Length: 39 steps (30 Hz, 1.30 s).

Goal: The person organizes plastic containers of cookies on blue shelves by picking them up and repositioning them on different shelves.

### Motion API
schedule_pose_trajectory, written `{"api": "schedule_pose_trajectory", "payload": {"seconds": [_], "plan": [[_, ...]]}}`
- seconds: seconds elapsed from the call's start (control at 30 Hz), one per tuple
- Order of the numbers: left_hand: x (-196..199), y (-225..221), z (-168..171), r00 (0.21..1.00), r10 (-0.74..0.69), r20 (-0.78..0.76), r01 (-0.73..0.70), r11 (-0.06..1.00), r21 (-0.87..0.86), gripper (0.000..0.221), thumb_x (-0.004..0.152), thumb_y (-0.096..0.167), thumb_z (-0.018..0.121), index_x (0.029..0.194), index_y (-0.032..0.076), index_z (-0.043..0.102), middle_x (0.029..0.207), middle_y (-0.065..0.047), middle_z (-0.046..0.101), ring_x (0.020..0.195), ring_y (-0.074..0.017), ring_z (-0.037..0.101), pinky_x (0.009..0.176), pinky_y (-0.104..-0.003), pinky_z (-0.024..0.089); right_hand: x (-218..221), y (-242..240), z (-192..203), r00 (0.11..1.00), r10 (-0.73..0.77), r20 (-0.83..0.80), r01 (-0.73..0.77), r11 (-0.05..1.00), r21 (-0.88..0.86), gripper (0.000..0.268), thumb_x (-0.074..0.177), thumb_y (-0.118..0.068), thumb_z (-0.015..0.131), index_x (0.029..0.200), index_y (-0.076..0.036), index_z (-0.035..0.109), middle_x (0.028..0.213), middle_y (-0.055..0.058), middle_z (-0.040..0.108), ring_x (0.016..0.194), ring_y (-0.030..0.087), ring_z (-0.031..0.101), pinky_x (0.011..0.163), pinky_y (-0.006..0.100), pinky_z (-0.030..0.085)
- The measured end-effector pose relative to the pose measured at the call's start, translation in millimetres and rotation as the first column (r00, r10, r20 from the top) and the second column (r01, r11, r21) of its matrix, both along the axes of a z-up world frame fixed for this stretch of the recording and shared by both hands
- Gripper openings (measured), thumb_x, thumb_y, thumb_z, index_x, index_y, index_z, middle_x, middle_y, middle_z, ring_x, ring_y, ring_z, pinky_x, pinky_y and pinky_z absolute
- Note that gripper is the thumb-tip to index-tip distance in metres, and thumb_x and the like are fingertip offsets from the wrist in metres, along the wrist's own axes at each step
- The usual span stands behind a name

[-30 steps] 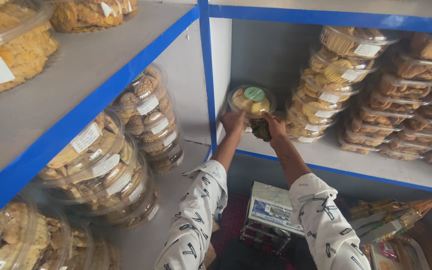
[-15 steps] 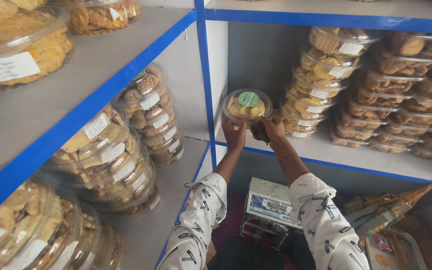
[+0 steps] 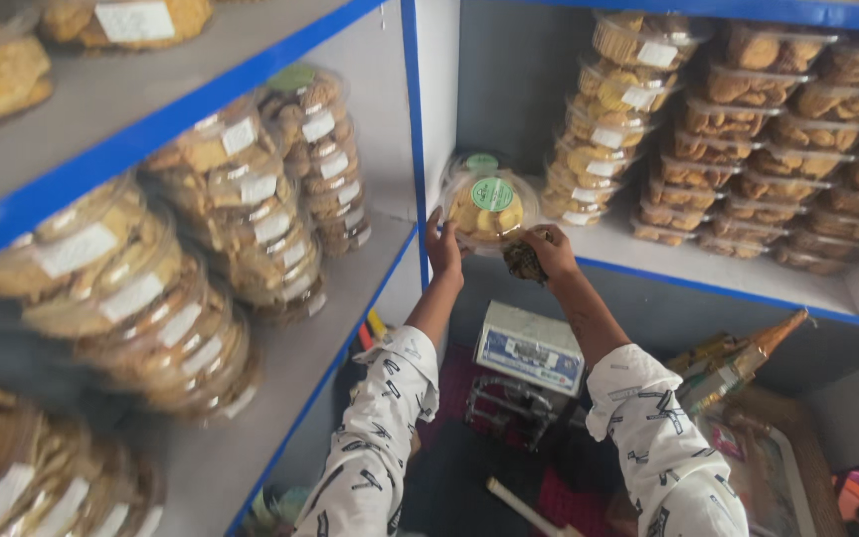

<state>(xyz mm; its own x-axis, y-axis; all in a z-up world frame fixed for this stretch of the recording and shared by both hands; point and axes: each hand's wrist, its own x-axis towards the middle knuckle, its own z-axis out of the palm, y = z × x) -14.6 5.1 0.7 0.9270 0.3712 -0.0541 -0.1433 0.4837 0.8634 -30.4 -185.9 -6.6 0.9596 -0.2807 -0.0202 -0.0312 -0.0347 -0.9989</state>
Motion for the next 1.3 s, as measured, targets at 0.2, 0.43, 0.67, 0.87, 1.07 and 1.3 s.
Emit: {"api": "schedule_pose_trajectory", "payload": {"seconds": [0.2, 0.43, 0.67, 0.87, 1.07, 1.3], "plan": [[-55, 20, -28, 0.993, -0.120, 0.006, 0.120, 0.991, -0.054, 0.063, 0.089, 0.026, 0.069, 0.149, 0.023, 0.049, 0.158, -0.018, 0.036, 0.131, -0.0600, 0.045, 0.094, -0.073, 0.050, -80, 12, 5, 0.998, 0.044, 0.051, -0.045, 0.999, 0.029, 0.046, 0.083, -0.033, 0.087, 0.115, -0.007, 0.067, 0.101, 0.023, 0.066, 0.094, 0.035, 0.068, 0.078, 0.051, 0.056], [-134, 33, -28, 0.989, -0.145, 0.027, 0.145, 0.989, 0.004, 0.060, 0.089, 0.019, 0.068, 0.147, 0.021, 0.051, 0.156, -0.017, 0.041, 0.130, -0.0622, 0.046, 0.094, -0.071, 0.049, -158, 15, 13, 0.994, 0.094, 0.057, -0.099, 0.992, 0.079, 0.041, 0.083, -0.030, 0.086, 0.111, -0.006, 0.068, 0.091, 0.020, 0.067, 0.085, 0.032, 0.070, 0.074, 0.048, 0.057], [-204, 46, -43, 0.980, -0.186, 0.066, 0.186, 0.982, -0.003, 0.068, 0.086, 0.017, 0.072, 0.149, 0.019, 0.048, 0.154, -0.016, 0.040, 0.125, -0.0571, 0.052, 0.091, -0.070, 0.053, -244, 30, 17, 0.995, 0.059, 0.079, -0.067, 0.992, 0.109, 0.043, 0.079, -0.027, 0.087, 0.111, -0.006, 0.067, 0.090, 0.016, 0.065, 0.082, 0.026, 0.068, 0.072, 0.042, 0.057], [-298, 63, -43, 0.973, -0.222, 0.055, 0.221, 0.975, 0.029, 0.068, 0.084, 0.014, 0.074, 0.147, 0.009, 0.048, 0.152, -0.017, 0.040, 0.120, -0.0476, 0.055, 0.086, -0.066, 0.058, -317, 35, -8, 0.995, 0.047, 0.092, -0.062, 0.985, 0.163, 0.043, 0.081, -0.024, 0.088, 0.115, -0.008, 0.067, 0.093, 0.016, 0.067, 0.082, 0.027, 0.071, 0.072, 0.043, 0.060], [-409, 82, -55, 0.971, -0.224, 0.079, 0.224, 0.975, 0.011, 0.067, 0.083, 0.012, 0.074, 0.144, 0.007, 0.047, 0.151, -0.018, 0.036, 0.125, -0.0533, 0.049, 0.088, -0.069, 0.057, -380, 20, -64, 0.985, 0.131, 0.112, -0.151, 0.969, 0.196, 0.055, 0.090, -0.023, 0.080, 0.137, -0.010, 0.056, 0.110, 0.021, 0.063, 0.099, 0.034, 0.070, 0.084, 0.047, 0.060], [-515, 86, -71, 0.957, -0.282, 0.065, 0.283, 0.959, -0.001, 0.063, 0.085, 0.013, 0.074, 0.142, 0.010, 0.047, 0.152, -0.016, 0.034, 0.132, -0.0543, 0.044, 0.091, -0.069, 0.056, -500, 11, -66, 0.968, 0.243, 0.062, -0.246, 0.969, 0.036, 0.063, 0.091, -0.028, 0.075, 0.149, -0.017, 0.054, 0.125, 0.020, 0.060, 0.125, 0.037, 0.057, 0.102, 0.056, 0.047]]}}
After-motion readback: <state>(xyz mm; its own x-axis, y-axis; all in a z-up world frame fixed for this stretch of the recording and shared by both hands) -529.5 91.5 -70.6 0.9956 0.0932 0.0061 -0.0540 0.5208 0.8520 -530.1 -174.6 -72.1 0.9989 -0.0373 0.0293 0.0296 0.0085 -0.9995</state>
